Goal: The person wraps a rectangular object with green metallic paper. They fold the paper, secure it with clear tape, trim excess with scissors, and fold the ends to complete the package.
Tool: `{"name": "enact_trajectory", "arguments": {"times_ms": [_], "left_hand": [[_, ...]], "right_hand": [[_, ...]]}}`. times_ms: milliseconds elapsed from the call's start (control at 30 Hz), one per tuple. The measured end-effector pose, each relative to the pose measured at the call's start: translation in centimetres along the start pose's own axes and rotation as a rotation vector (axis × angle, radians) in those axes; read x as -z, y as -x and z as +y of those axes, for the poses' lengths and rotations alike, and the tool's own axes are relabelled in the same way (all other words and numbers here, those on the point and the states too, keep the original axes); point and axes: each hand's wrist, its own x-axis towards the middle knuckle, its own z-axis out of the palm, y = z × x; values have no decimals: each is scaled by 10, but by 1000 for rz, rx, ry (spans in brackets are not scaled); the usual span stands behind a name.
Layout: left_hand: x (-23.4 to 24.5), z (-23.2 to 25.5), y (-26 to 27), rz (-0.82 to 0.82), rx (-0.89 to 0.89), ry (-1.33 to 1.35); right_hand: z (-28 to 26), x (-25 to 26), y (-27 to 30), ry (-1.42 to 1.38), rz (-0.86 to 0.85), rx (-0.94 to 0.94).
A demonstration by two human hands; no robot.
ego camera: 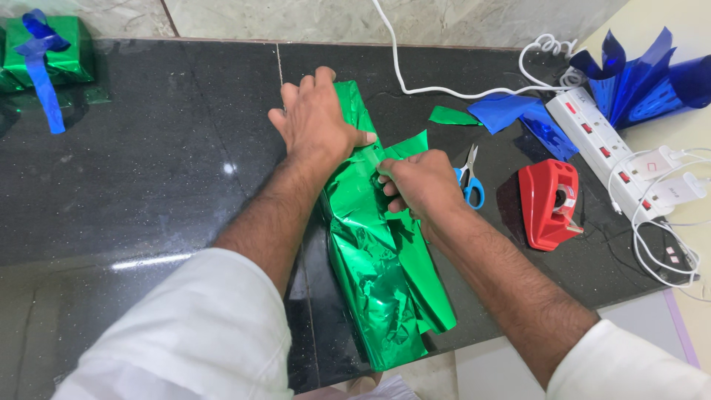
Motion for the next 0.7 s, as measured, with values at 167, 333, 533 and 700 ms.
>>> {"name": "enact_trajectory", "arguments": {"times_ms": [167, 333, 533, 700], "left_hand": [[0, 9, -14, -90, 147, -22], [-11, 8, 4, 96, 34, 31], [-23, -1, 53, 355, -260, -10], [-30, -7, 95, 286, -512, -171]], "right_hand": [[7, 11, 3, 55, -20, -76], [16, 13, 6, 17, -23, -44], [20, 12, 8, -42, -52, -105], [27, 16, 10, -69, -91, -22]]}}
